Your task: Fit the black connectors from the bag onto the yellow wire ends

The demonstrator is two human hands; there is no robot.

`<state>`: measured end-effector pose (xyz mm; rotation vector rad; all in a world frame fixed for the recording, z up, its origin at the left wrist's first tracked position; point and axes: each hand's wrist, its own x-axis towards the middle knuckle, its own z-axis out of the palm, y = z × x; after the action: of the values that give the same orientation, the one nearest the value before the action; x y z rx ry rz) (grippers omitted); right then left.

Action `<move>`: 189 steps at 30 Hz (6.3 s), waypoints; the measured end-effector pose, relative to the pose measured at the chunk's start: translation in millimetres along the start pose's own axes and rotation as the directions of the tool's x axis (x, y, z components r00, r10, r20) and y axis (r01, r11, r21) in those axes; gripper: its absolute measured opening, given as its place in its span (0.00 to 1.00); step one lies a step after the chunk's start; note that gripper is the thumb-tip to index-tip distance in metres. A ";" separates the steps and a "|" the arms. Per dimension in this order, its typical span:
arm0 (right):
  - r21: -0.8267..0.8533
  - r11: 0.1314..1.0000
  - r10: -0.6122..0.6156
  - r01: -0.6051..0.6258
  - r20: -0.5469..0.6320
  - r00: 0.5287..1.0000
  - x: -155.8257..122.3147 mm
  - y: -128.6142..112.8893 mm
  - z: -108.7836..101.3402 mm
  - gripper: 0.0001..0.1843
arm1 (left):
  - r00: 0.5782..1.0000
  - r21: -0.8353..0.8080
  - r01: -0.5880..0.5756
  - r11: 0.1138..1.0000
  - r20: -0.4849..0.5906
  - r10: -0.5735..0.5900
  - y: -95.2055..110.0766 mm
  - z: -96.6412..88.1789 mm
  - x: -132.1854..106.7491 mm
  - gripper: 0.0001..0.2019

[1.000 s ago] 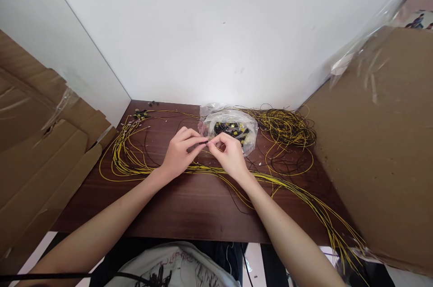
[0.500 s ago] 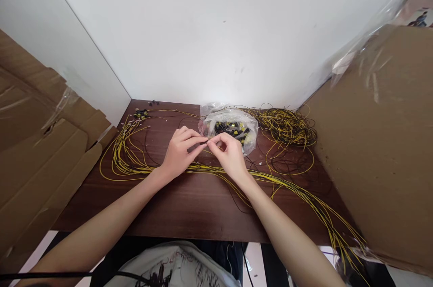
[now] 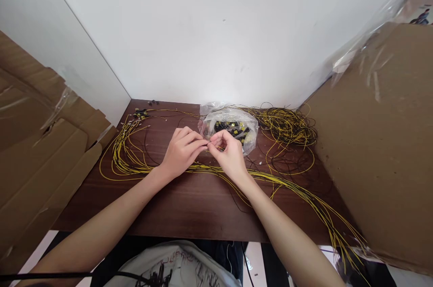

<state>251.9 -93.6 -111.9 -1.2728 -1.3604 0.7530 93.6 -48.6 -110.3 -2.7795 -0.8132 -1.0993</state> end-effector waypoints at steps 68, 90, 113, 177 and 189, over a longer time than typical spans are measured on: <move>-0.043 0.994 0.106 -0.102 0.104 0.989 2.7 -7.2 -8.0 0.12 | 0.983 -0.164 0.051 0.985 -0.168 -0.079 0.9 3.0 -0.7 0.07; -0.146 0.987 -0.063 0.068 0.043 0.997 1.6 -1.6 -7.5 0.11 | 0.955 -0.261 0.143 0.955 -0.217 -0.203 -1.7 1.9 1.3 0.06; -0.419 0.858 -0.303 0.297 0.053 0.952 -2.0 -9.4 -9.3 0.05 | 0.953 -0.323 0.175 0.930 -0.183 -0.243 -2.6 2.4 1.6 0.06; -0.024 0.995 0.098 -0.096 0.078 0.992 3.2 -6.1 -8.7 0.15 | 0.957 -0.447 0.169 0.879 -0.140 -0.255 -1.6 6.1 0.4 0.06; -0.038 0.992 0.125 -0.122 0.083 0.989 4.9 -5.3 -12.7 0.16 | 0.950 -0.484 0.187 0.855 -0.134 -0.283 2.2 7.6 0.6 0.06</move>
<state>263.2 -92.8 -102.8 -1.3743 -1.3761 0.8827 99.8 -48.5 -115.2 -2.9068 -1.0008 -1.8092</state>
